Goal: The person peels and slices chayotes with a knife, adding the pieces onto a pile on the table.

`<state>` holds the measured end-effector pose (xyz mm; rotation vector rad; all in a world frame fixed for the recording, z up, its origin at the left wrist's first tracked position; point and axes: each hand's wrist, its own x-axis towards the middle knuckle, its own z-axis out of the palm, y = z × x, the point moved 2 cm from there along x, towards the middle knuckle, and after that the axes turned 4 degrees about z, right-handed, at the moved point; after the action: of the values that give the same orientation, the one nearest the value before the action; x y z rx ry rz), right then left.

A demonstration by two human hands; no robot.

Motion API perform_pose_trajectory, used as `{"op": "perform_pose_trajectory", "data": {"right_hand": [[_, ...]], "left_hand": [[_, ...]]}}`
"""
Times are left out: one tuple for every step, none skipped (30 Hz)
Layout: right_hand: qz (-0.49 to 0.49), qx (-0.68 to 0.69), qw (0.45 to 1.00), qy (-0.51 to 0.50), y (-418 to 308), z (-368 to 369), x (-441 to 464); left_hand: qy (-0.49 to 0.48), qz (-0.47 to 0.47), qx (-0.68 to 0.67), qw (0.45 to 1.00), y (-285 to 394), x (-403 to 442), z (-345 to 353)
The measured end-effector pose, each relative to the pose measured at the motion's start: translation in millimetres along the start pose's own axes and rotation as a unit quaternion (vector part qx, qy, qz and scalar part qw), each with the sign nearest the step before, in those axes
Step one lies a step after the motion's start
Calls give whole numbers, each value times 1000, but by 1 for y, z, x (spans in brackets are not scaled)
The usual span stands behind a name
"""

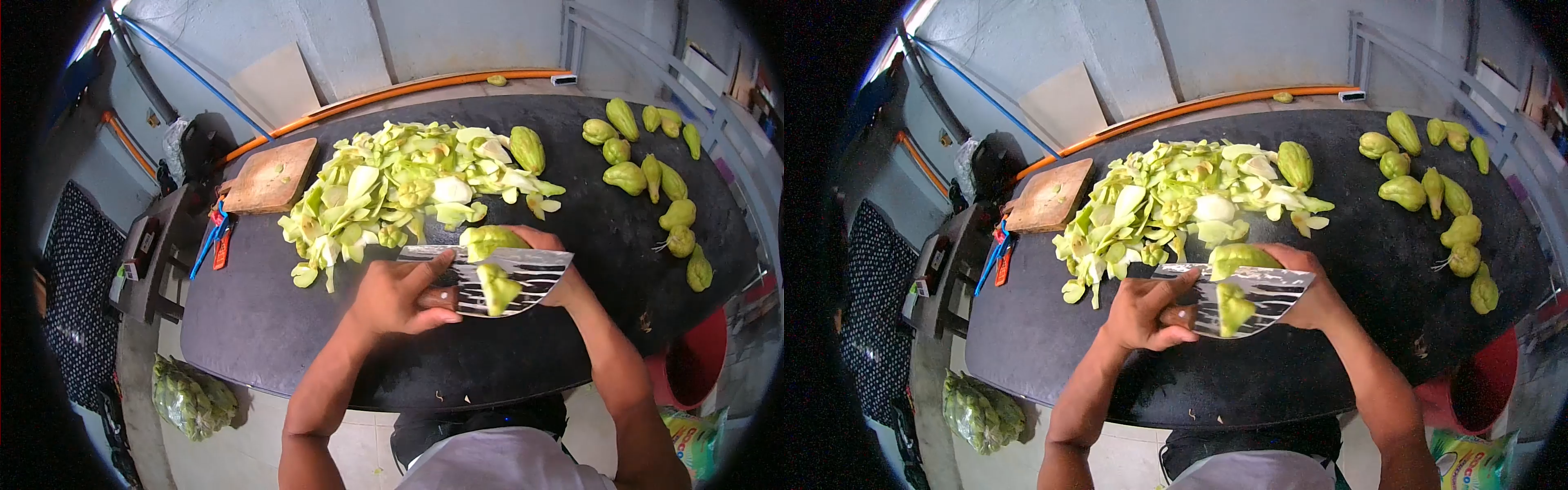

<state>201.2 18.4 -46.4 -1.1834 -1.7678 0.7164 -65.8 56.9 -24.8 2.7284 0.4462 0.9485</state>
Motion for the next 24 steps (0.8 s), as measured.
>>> {"op": "perform_pose_trajectory", "data": {"right_hand": [[-5, 3, 1000, 1, 0, 1, 1], [-7, 8, 1000, 3, -1, 3, 1], [-8, 13, 1000, 2, 0, 3, 1], [-8, 16, 1000, -1, 0, 2, 0], [-8, 17, 1000, -5, 1, 1, 0], [13, 6, 1000, -10, -1, 0, -2], [31, -6, 999, -13, -7, -4, -1], [47, -18, 999, -13, -11, -8, 0], [36, 1, 999, -11, -11, -8, 0], [61, 12, 998, -6, -8, -11, 2], [87, 26, 996, -1, -5, -11, 2], [114, 40, 993, 5, 0, -11, 2], [101, 78, 992, 15, 6, -13, 3], [110, 121, 986, 20, 7, -19, 1], [118, 164, 979, 22, 2, -25, 1], [126, 206, 970, 23, -1, -30, 2], [96, 227, 968, 36, -4, -34, 2], [102, 267, 957, 56, -3, -42, 0], [107, 305, 943, 77, 0, -52, -1], [114, 342, 928, 98, 1, -59, -2], [29, 400, 906, 134, -4, -58, 0], [37, 516, 845, 135, -4, -51, 5], [42, 622, 770, 134, -4, -44, 10], [46, 719, 681, 131, -7, -38, 14]], "left_hand": [[-22, -18, -4, 1000, -1, -1, -4], [-22, -16, -3, 1000, -1, -1, -5], [-23, -15, -2, 1000, 0, -1, -5], [-21, -13, -2, 1000, 0, -2, -4], [-24, -54, -29, 998, -13, -7, -4], [-27, -95, -55, 994, -29, -14, -7], [-7, -129, -26, 991, -36, -14, -12], [-2, -197, 21, 980, -42, -16, -15], [-12, -218, 37, 975, -48, -18, -18], [-20, -237, 53, 970, -53, -17, -20], [-28, -261, 64, 963, -53, -17, -19], [-35, -284, 75, 955, -49, -13, -21], [-41, -305, 85, 948, -46, -11, -22], [-11, -315, 78, 946, -47, -11, -22], [20, -326, 70, 943, -49, -14, -21], [52, -337, 61, 938, -51, -17, -21], [79, -342, 36, 936, -52, -19, -23], [97, -356, 11, 929, -52, -19, -24], [116, -368, -16, 922, -51, -19, -25], [133, -380, -44, 914, -50, -18, -25], [112, -399, -30, 910, -45, -14, -30], [128, -391, -44, 910, -43, -12, -27], [146, -382, -60, 911, -41, -11, -24], [160, -374, -75, 910, -39, -10, -20]]}}
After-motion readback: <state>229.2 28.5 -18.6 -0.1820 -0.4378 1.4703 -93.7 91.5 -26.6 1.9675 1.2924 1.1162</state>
